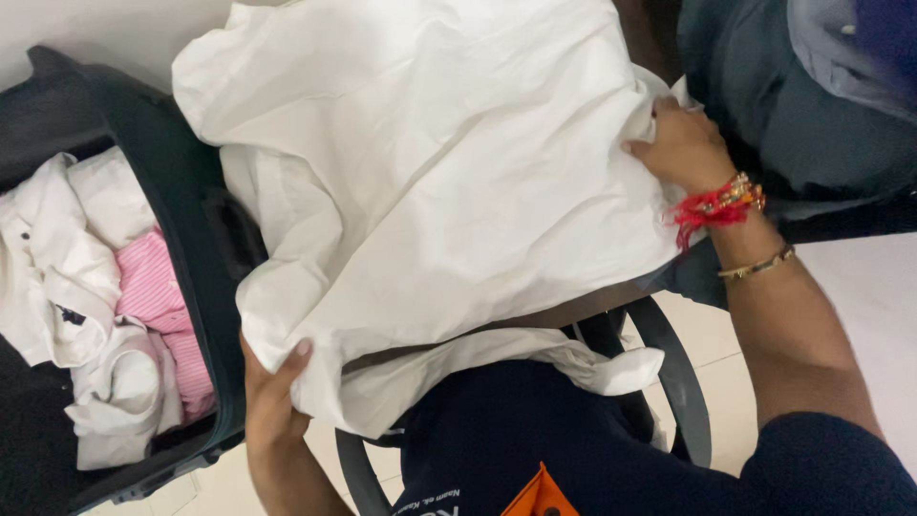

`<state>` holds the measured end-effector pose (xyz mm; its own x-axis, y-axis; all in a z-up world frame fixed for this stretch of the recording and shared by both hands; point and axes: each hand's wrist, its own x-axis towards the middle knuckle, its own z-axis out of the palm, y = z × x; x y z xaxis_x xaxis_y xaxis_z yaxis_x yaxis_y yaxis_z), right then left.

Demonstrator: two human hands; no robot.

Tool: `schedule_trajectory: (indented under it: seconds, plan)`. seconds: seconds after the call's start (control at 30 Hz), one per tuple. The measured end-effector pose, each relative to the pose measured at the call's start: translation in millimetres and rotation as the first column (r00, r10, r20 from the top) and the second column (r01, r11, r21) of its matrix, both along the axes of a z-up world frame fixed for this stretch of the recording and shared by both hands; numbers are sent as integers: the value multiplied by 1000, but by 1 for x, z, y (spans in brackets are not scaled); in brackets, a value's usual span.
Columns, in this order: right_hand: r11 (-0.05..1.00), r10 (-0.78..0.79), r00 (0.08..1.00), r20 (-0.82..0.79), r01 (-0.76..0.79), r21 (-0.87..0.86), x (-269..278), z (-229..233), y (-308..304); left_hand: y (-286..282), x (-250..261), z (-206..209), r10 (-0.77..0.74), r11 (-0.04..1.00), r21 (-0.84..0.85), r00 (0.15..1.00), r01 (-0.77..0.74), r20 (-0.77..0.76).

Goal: The person buttons a white shirt by hand and then folds the shirt on a wooden surface.

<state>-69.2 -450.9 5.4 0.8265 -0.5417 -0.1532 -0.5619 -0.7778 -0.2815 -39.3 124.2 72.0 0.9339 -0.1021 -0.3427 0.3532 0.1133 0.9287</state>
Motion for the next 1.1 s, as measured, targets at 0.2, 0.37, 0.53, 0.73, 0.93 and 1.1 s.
schedule_trajectory:
  seconds: [0.2,0.37,0.53,0.73,0.93,1.1]
  plan:
    - [979,111,991,78,-95,-182,10,104,38,-38,-9,37,-116,46,953,949,300,-293]
    - [931,365,930,34,-366,10,-24,135,89,-77,-11,55,-252,-269,953,944,141,-211]
    - [879,475,737,481,-417,-230,-27,98,138,-154,47,66,-625,350,935,728,-61,282]
    - [514,805,435,404,-851,-108,-26,60,228,-268,115,61,-769,469,883,477,-32,426]
    - [503,667,538,516,-835,222,-33,60,219,-356,137,8,-900,348,928,322,131,292]
    - [699,609,778,154,-619,358,-28,50,208,-390,152,-61,-943,263,956,242,128,227]
